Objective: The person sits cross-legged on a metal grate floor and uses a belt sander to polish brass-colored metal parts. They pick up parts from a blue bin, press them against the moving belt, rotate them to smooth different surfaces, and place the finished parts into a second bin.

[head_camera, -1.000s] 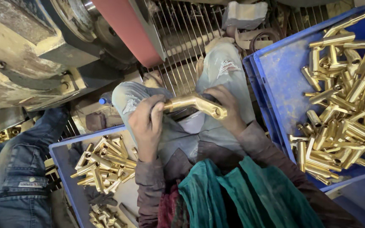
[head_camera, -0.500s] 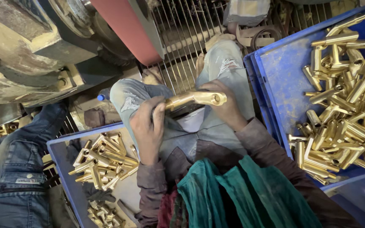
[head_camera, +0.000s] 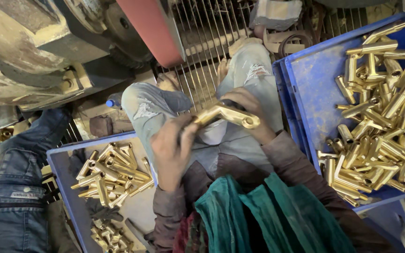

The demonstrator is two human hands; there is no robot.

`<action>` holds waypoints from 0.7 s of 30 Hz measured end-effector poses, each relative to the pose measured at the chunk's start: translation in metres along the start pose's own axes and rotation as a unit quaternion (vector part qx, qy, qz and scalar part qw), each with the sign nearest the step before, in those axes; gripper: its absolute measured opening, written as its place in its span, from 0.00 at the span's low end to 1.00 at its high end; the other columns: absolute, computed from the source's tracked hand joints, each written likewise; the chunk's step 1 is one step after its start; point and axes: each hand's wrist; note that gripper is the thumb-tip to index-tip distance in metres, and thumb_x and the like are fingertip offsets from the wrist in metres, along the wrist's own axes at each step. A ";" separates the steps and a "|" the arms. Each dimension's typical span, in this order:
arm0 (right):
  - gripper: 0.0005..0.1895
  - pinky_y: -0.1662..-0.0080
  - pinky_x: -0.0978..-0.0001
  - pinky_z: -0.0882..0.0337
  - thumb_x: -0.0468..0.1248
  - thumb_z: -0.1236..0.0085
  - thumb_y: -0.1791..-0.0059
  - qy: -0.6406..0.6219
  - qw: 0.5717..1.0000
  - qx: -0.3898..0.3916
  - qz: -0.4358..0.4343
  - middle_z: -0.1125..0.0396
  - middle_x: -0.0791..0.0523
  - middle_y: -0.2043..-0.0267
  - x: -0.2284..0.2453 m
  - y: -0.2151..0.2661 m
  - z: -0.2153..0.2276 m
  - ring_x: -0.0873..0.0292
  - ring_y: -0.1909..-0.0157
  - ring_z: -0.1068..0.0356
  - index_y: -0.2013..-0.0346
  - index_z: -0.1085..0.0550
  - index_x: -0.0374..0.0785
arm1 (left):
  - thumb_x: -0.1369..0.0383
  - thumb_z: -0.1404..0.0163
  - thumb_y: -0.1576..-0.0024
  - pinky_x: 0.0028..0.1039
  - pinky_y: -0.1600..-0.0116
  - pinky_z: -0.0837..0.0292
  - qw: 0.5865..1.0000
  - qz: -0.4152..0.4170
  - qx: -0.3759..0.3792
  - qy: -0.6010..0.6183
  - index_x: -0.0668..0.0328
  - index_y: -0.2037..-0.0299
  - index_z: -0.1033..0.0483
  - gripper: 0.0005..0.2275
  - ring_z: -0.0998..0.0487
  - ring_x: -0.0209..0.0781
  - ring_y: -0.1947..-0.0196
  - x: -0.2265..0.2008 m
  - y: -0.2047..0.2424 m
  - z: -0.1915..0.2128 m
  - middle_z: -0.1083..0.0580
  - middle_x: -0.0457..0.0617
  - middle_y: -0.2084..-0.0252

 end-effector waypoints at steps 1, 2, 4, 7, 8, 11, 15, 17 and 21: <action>0.17 0.48 0.63 0.28 0.33 0.32 0.54 -0.003 1.000 0.001 0.005 0.29 0.51 0.53 -0.001 0.001 0.000 0.52 0.50 0.27 0.52 0.25 0.35 | 0.71 0.42 0.39 0.35 0.60 0.26 1.000 -0.025 0.002 -0.017 0.65 0.55 0.23 0.07 0.20 0.49 0.65 -0.004 0.000 -0.001 0.23 0.54 0.63; 0.17 0.47 0.62 0.28 0.34 0.32 0.53 -0.007 1.000 0.002 0.012 0.30 0.51 0.52 -0.002 0.001 0.000 0.52 0.49 0.27 0.51 0.25 0.35 | 0.70 0.41 0.40 0.36 0.61 0.27 0.998 -0.051 0.002 -0.035 0.65 0.55 0.23 0.08 0.20 0.50 0.66 -0.007 0.000 -0.002 0.24 0.53 0.64; 0.17 0.46 0.62 0.28 0.35 0.33 0.53 -0.019 1.000 0.014 0.013 0.29 0.51 0.52 -0.009 0.001 -0.001 0.52 0.48 0.27 0.51 0.25 0.35 | 0.70 0.39 0.41 0.37 0.64 0.29 0.997 -0.053 0.013 -0.048 0.65 0.56 0.23 0.09 0.22 0.50 0.69 -0.013 -0.002 -0.004 0.25 0.53 0.67; 0.16 0.45 0.63 0.27 0.34 0.34 0.52 -0.041 0.998 0.041 -0.001 0.29 0.52 0.52 -0.024 0.007 -0.003 0.53 0.47 0.27 0.50 0.25 0.35 | 0.69 0.39 0.41 0.38 0.66 0.30 0.998 -0.049 0.020 -0.043 0.64 0.56 0.23 0.09 0.23 0.50 0.71 -0.018 -0.005 -0.003 0.27 0.53 0.67; 0.16 0.45 0.64 0.27 0.34 0.35 0.52 -0.049 0.998 0.047 -0.005 0.28 0.53 0.52 -0.029 0.009 -0.004 0.53 0.47 0.27 0.50 0.24 0.36 | 0.69 0.39 0.41 0.38 0.66 0.29 0.998 -0.047 0.021 -0.038 0.64 0.55 0.23 0.09 0.23 0.49 0.71 -0.019 -0.006 -0.002 0.27 0.53 0.67; 0.15 0.45 0.65 0.26 0.33 0.38 0.50 -0.093 0.993 0.062 -0.041 0.28 0.53 0.50 -0.044 0.018 -0.009 0.55 0.46 0.27 0.49 0.24 0.36 | 0.69 0.39 0.42 0.38 0.67 0.29 0.997 -0.035 0.018 -0.064 0.63 0.56 0.22 0.08 0.23 0.49 0.71 -0.019 -0.008 -0.001 0.26 0.53 0.67; 0.22 0.47 0.69 0.26 0.35 0.34 0.53 -0.121 0.968 0.071 -0.210 0.29 0.57 0.52 -0.055 0.026 -0.010 0.61 0.49 0.28 0.47 0.29 0.34 | 0.70 0.40 0.40 0.37 0.65 0.28 0.998 -0.006 0.012 -0.062 0.63 0.59 0.20 0.05 0.23 0.51 0.70 -0.001 -0.007 0.008 0.24 0.55 0.66; 0.18 0.52 0.69 0.27 0.35 0.35 0.51 -0.199 0.942 0.099 -0.250 0.27 0.57 0.54 -0.054 0.026 0.001 0.63 0.55 0.28 0.48 0.25 0.33 | 0.71 0.43 0.38 0.35 0.62 0.26 1.000 -0.013 -0.005 -0.026 0.65 0.57 0.21 0.06 0.21 0.50 0.67 0.019 -0.006 0.008 0.24 0.55 0.64; 0.17 0.56 0.70 0.27 0.35 0.34 0.54 -0.170 0.944 0.110 -0.259 0.25 0.58 0.57 -0.042 0.019 0.007 0.65 0.59 0.29 0.51 0.21 0.35 | 0.68 0.47 0.33 0.29 0.63 0.30 0.991 0.094 -0.047 0.083 0.66 0.60 0.22 0.08 0.23 0.40 0.71 0.063 0.008 -0.010 0.24 0.51 0.69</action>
Point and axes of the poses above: each hand's wrist, its own y-axis away from the middle knuckle, its own z-axis out of the back of the hand, x = y × z
